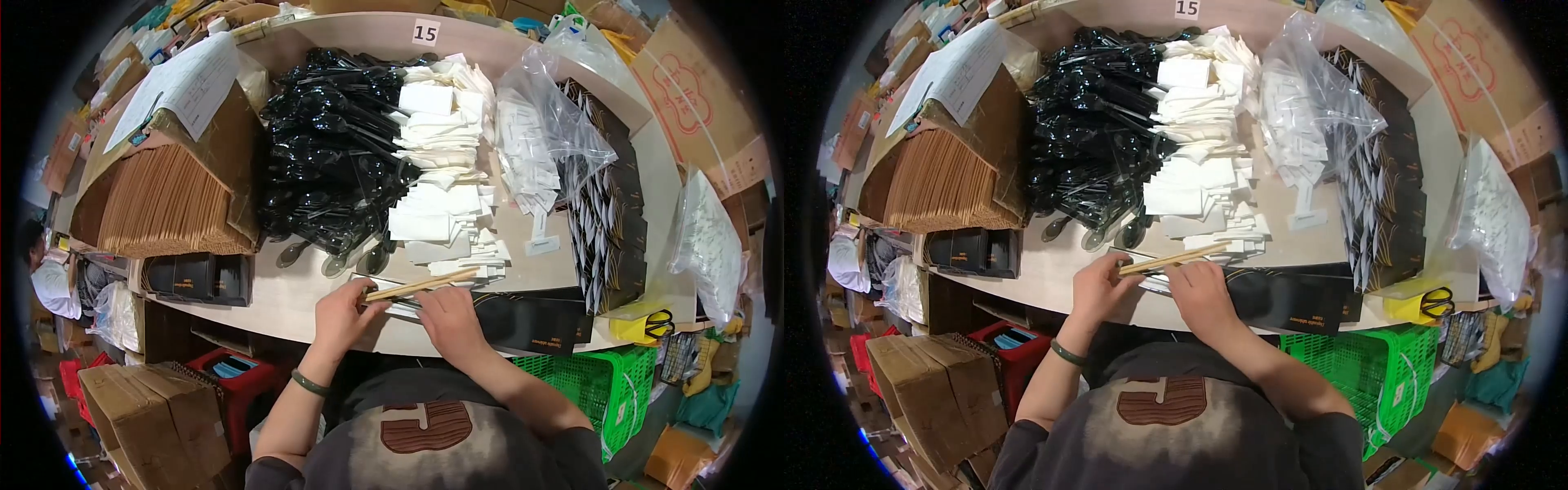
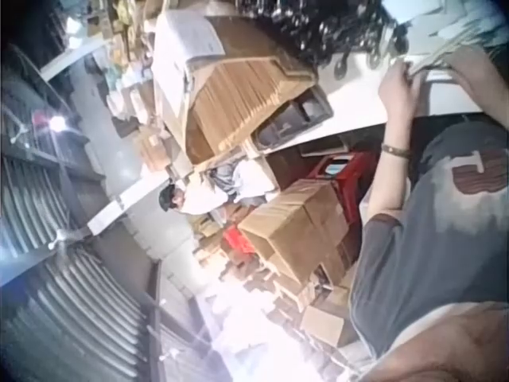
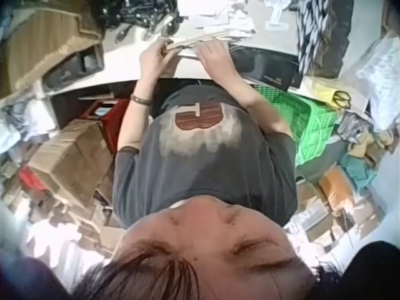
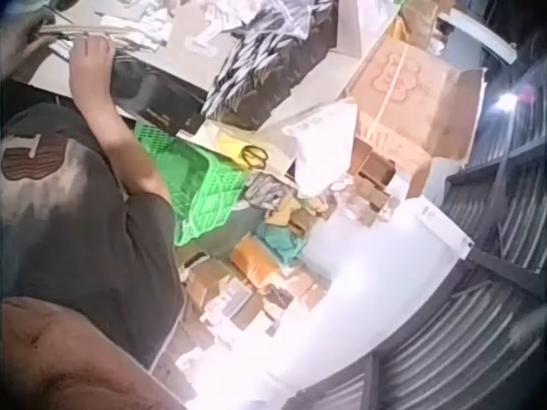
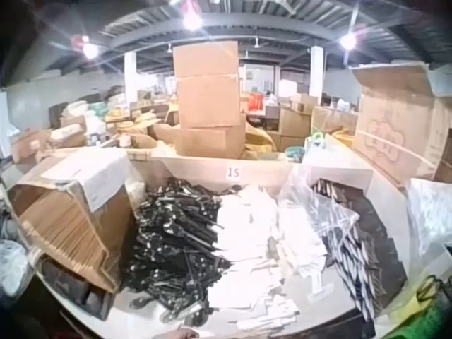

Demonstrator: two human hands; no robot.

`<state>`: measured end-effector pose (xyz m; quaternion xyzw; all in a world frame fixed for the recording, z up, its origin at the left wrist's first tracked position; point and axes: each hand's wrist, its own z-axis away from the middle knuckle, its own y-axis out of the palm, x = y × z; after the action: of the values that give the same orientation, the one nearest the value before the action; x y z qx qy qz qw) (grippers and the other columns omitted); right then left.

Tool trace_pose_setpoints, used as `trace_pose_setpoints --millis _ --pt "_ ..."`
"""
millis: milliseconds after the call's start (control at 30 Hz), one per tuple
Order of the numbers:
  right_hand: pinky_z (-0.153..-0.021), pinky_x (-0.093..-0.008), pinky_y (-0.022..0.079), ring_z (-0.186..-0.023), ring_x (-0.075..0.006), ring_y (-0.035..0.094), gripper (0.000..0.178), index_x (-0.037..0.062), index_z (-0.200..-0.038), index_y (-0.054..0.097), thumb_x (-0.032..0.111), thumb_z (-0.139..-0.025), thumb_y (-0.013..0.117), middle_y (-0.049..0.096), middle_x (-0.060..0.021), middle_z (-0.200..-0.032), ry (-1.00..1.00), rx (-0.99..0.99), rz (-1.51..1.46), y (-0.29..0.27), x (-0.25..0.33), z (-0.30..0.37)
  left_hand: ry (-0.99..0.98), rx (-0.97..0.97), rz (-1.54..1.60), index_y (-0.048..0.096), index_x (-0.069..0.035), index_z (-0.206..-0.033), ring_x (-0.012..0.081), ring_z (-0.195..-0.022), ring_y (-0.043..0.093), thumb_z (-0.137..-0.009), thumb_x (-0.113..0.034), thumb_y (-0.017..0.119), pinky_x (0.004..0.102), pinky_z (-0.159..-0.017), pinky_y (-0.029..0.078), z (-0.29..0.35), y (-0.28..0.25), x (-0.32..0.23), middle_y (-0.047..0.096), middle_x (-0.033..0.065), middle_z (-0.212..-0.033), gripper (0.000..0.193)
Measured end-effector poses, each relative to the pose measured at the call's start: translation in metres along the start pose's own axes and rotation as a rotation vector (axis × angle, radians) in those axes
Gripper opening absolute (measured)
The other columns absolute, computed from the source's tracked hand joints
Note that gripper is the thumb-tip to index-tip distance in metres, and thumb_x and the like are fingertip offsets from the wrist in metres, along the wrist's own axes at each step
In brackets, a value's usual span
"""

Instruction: Packaging plastic cutlery into individual plastic sleeves at a factory workstation.

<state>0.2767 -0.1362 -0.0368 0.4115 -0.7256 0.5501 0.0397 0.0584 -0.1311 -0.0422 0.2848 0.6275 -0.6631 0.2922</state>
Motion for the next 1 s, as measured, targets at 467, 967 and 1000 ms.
trace_pose_setpoints --millis 467,967,1000 --pt "-0.101 -0.0470 0.045 -0.115 -0.0298 0.059 0.029 0.0046 -0.112 0.067 0.012 -0.084 0.068 0.064 -0.0104 -0.111 -0.126 0.130 0.026 -0.020 -0.016 0.010 0.043 0.020 0.267 0.065 0.000 -0.086 0.0082 -0.066 0.048 -0.098 -0.019 0.065 0.0247 -0.062 0.039 -0.003 -0.040 0.044 0.057 -0.0005 -0.071 0.023" --pt "-0.107 -0.0525 0.040 -0.121 -0.0319 0.057 0.034 0.0097 -0.116 0.068 0.011 -0.083 0.066 0.062 -0.0118 -0.114 -0.246 0.223 0.034 -0.025 -0.025 0.019 -0.183 -0.010 0.526 0.065 -0.002 -0.090 0.0021 -0.073 0.047 -0.098 -0.017 0.067 0.0192 -0.067 0.038 0.014 -0.023 0.032 0.056 -0.0075 -0.078 0.017" --pt "-0.109 -0.0548 0.036 -0.127 -0.0347 0.051 0.037 0.0112 -0.121 0.066 0.014 -0.084 0.069 0.058 -0.0152 -0.124 -0.160 0.248 0.091 -0.031 -0.020 0.018 -0.192 0.003 0.527 0.065 -0.002 -0.090 0.0020 -0.073 0.048 -0.098 -0.015 0.067 0.0190 -0.067 0.039 0.016 -0.025 0.034 0.057 -0.0074 -0.078 0.015"
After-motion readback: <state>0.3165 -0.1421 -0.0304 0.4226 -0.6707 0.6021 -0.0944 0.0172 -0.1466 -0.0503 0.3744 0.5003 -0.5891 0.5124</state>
